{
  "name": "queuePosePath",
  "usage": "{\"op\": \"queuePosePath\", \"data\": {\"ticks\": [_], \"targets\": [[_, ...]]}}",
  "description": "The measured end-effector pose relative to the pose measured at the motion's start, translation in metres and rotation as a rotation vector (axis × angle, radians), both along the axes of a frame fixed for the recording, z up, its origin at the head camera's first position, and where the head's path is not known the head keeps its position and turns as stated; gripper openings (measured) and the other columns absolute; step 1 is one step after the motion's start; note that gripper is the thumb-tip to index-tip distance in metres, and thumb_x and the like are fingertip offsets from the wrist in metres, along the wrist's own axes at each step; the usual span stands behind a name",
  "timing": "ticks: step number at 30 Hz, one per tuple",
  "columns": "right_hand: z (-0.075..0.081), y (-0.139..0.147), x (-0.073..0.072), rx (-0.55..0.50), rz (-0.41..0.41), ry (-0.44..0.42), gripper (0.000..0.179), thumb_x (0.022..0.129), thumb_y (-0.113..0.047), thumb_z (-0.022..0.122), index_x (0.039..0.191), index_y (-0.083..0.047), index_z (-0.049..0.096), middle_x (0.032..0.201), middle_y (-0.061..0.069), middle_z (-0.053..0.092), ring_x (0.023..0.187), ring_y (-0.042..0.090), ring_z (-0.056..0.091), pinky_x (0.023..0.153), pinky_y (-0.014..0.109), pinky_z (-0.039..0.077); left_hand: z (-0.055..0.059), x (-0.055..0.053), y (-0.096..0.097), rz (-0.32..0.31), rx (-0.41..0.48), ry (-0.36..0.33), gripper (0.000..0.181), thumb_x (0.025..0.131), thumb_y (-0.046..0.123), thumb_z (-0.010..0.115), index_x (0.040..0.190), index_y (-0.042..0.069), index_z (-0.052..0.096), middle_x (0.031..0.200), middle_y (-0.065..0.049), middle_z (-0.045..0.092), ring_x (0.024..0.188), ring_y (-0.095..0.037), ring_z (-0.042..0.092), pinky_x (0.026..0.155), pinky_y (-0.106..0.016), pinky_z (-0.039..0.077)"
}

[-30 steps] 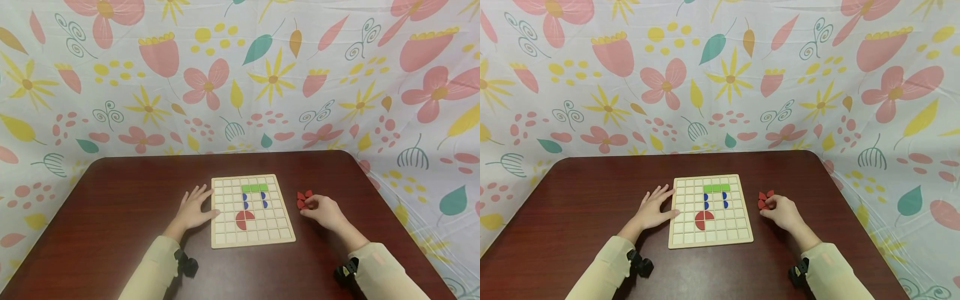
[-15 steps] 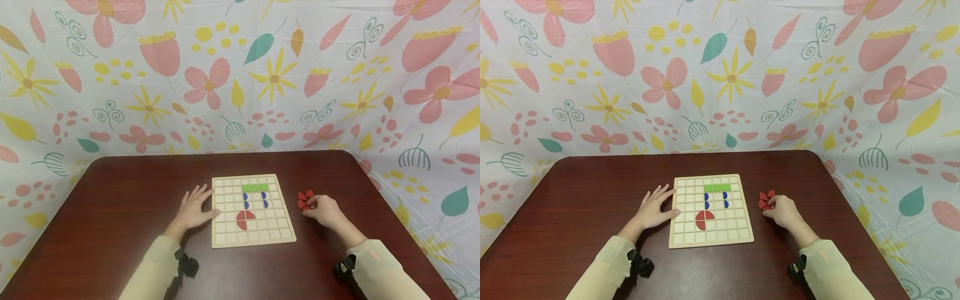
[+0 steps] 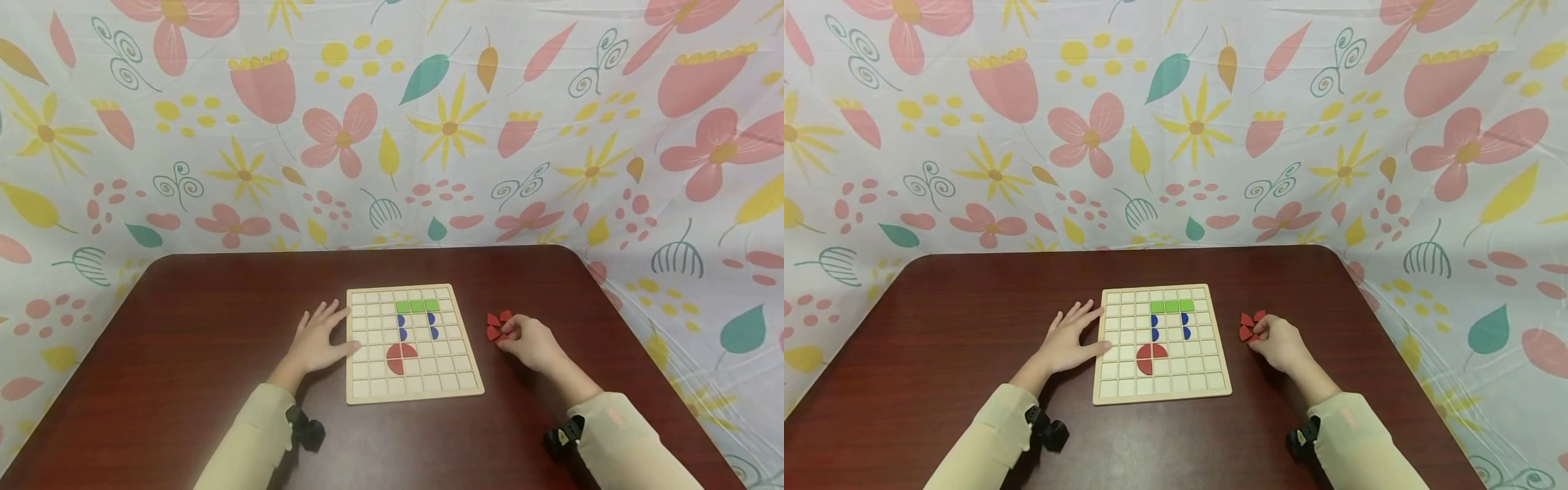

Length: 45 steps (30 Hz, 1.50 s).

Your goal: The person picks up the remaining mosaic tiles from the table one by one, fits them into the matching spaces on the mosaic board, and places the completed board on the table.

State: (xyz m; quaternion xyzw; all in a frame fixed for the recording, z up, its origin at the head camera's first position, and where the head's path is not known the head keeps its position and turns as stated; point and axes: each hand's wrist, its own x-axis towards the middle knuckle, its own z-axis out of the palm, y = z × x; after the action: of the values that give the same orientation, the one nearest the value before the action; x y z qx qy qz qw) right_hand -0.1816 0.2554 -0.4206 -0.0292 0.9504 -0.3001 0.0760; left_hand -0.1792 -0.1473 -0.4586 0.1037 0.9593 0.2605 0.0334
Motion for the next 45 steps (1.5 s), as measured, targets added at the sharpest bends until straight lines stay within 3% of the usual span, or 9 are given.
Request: {"op": "queuePosePath", "data": {"ticks": [8, 21, 33, 45], "targets": [[0.001, 0.000, 0.000, -0.104, -0.017, -0.013, 0.022, 0.084, -0.007, 0.064, 0.103, 0.003, 0.059, 0.076, 0.008, 0.062, 0.056, 0.014, 0.055, 0.049, 0.028, 0.047, 0.001, 0.000, 0.000, 0.003, 0.002, -0.003, 0.077, 0.080, 0.055, 0.063, 0.145, 0.022, 0.039, 0.156, -0.009, 0.027, 0.146, -0.032, 0.016, 0.115, -0.059, 0.005], [0.011, -0.011, 0.008, -0.253, 0.008, -0.035, 0.026, 0.087, -0.007, 0.063, 0.109, 0.007, 0.059, 0.090, 0.017, 0.070, 0.074, 0.020, 0.067, 0.060, 0.030, 0.054, -0.001, 0.000, -0.001, 0.002, 0.005, 0.006, 0.076, 0.080, 0.055, 0.062, 0.145, 0.022, 0.039, 0.156, -0.008, 0.027, 0.146, -0.031, 0.016, 0.115, -0.059, 0.006], [0.010, -0.023, 0.011, -0.330, 0.030, -0.042, 0.032, 0.087, -0.008, 0.064, 0.113, 0.009, 0.059, 0.092, 0.019, 0.071, 0.076, 0.020, 0.069, 0.060, 0.030, 0.054, 0.000, 0.001, 0.000, -0.001, 0.001, 0.000, 0.076, 0.081, 0.055, 0.062, 0.146, 0.022, 0.039, 0.156, -0.008, 0.026, 0.147, -0.031, 0.015, 0.116, -0.058, 0.005], [0.003, -0.041, 0.012, -0.376, 0.050, -0.069, 0.027, 0.087, -0.009, 0.064, 0.108, 0.008, 0.060, 0.089, 0.016, 0.072, 0.074, 0.018, 0.068, 0.061, 0.031, 0.055, -0.001, 0.000, -0.001, -0.002, 0.005, 0.000, 0.077, 0.081, 0.056, 0.062, 0.146, 0.023, 0.038, 0.157, -0.007, 0.025, 0.147, -0.030, 0.015, 0.116, -0.058, 0.005]]}}
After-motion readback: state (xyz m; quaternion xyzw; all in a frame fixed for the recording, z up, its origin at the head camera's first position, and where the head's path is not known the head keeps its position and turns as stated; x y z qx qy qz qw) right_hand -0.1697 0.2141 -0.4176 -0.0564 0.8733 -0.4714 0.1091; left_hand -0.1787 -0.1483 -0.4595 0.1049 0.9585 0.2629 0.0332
